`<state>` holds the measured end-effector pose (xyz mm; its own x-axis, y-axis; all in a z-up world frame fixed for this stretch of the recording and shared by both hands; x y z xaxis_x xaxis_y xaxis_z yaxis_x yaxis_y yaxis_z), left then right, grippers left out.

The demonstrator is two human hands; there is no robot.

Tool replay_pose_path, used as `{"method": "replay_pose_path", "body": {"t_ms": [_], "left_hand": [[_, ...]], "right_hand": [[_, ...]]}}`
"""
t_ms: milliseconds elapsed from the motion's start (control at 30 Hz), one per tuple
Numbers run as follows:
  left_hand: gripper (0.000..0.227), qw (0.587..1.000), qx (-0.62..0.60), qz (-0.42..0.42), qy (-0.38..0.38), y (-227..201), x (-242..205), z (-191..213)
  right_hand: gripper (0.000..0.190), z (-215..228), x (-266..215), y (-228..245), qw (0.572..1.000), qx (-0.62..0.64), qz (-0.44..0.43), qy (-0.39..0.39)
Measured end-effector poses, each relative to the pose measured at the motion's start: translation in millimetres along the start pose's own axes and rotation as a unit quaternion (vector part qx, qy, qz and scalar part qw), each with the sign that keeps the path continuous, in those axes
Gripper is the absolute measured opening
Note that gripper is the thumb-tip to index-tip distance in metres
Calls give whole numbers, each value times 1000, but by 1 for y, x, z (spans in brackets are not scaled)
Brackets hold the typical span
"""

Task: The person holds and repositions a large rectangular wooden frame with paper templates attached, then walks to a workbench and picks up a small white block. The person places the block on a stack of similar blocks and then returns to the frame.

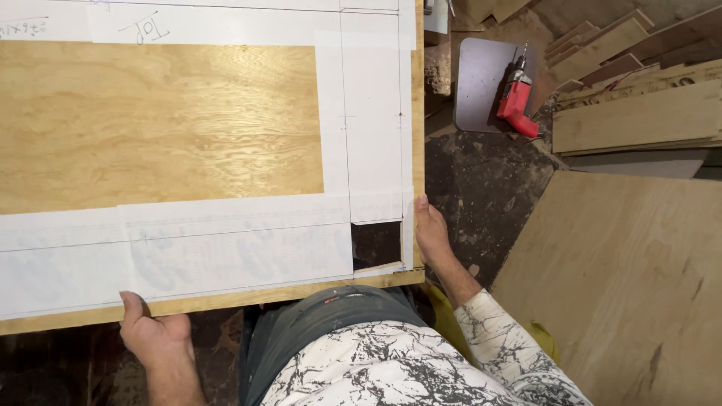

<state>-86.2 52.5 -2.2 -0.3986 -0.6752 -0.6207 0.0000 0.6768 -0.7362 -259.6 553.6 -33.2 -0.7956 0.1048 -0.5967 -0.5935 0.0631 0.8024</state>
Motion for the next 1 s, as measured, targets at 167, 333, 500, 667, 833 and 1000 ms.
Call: {"method": "replay_pose_path", "body": {"t_ms": [167,333,500,667,833,1000], "left_hand": [[46,999,19,-4,-33,-2,5,3],[45,1000,-4,2,-29,-5,11,3],[46,999,-23,13,-45,3,17,7],[47,999,-9,7,-42,2,19,10],[46,1000,6,3,-28,1,18,7],[47,999,10,4,-33,-2,14,5]], "right_hand": [[65,-2,-2,-2,1000,-3,-20,-15],[65,-4,-6,-4,999,-40,-10,-29],[63,0,-2,-4,998,-41,1,-37],[63,-3,-2,-2,999,-22,1,-27],[63,0,0,-6,996,-61,-23,-55],[62,-2,3,-9,999,-23,0,-34]]}}
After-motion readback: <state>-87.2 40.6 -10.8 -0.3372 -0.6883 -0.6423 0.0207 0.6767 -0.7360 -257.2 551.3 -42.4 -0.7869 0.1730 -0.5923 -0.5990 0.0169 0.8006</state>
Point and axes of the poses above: each hand's wrist, its own x-axis towards the middle knuckle, its own z-axis out of the back of the hand, y = z × x, the point moved 6 cm from there along x, towards the middle knuckle, and after that the axes turned 6 degrees about x, right-handed, at the moved point
